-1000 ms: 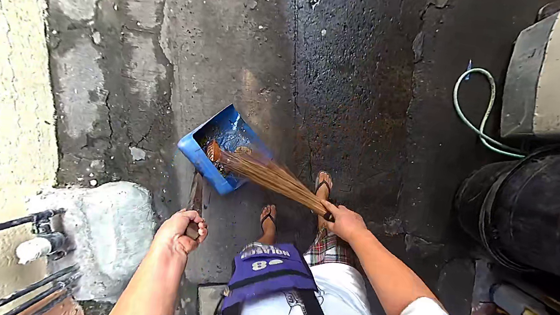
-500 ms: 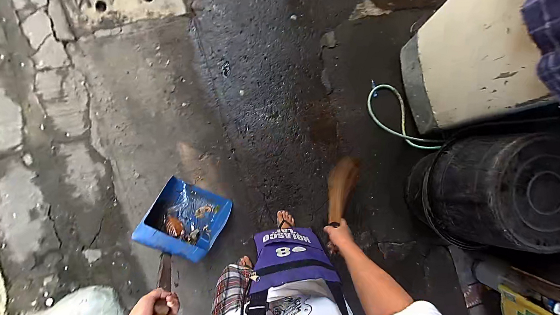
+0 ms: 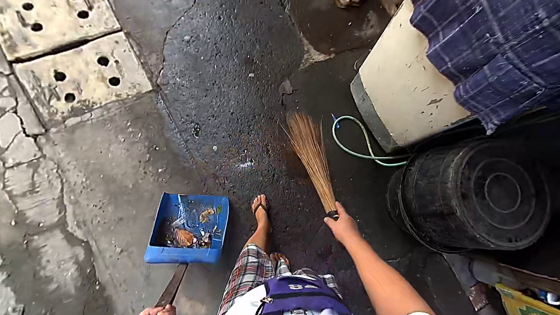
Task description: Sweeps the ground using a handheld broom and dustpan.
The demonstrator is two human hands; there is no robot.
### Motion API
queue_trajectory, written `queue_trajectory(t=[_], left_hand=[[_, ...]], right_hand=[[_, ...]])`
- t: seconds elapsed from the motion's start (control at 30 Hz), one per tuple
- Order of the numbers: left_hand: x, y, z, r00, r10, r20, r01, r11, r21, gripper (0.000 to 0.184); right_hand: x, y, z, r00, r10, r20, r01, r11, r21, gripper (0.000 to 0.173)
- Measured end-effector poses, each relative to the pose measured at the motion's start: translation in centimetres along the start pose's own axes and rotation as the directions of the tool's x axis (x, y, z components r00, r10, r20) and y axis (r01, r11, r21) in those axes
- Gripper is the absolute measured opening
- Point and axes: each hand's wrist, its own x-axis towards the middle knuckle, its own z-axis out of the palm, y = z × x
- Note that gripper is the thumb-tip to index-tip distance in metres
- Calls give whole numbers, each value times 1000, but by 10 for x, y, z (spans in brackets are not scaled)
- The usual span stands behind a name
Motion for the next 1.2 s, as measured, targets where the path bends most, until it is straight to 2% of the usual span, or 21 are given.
queue_trajectory(t=[0.1, 0.27, 0.37, 0.43, 0.5, 0.57, 0.73, 0.83, 0.97, 1.03, 1.1, 1.2], left_hand=[[22, 11, 51, 999, -33, 13, 33, 999, 20, 9], [38, 21, 139, 999, -48, 2, 48, 994, 100, 7], [42, 29, 179, 997, -83, -1, 82, 988, 130, 8], [47, 37, 201, 993, -112, 21, 107, 982, 155, 10], [53, 42, 218, 991, -123, 47, 112, 974, 195, 12], [57, 43, 237, 992, -109, 64, 91, 969, 228, 14], [53, 24, 282, 995, -65, 78, 31, 927, 375, 17], [62, 15, 301, 995, -79, 53, 50, 909, 413, 14], [61, 5, 340, 995, -53, -85, 84, 899, 429, 8], [59, -7, 362, 991, -14, -133, 70, 903, 424, 5], [59, -26, 378, 986, 13, -164, 61, 897, 438, 5], [56, -56, 396, 982, 68, -178, 29, 870, 492, 6]], right_hand=[[29, -7, -28, 998, 45, -40, -47, 998, -50, 78], [42, -32, -45, 988, 107, -114, -105, 994, 27, 77], [88, -60, -58, 977, 155, -149, -153, 988, 24, 77], [132, -93, -65, 971, 206, -122, -202, 978, 46, 77], [166, -129, -66, 972, 228, -60, -230, 973, -22, 72], [182, -146, -64, 989, 149, 0, -146, 970, -195, 70], [151, -115, -76, 1000, 23, 1, -22, 977, -211, 72], [136, -97, -78, 998, 50, -27, -52, 993, -107, 73], [148, -75, -86, 993, 112, -41, -111, 994, 8, 74], [150, -69, -102, 995, 103, -4, -103, 994, -32, 73], [147, -67, -128, 995, 75, 61, -65, 986, -153, 71], [137, -71, -171, 988, -31, 150, 73, 958, -279, 68]])
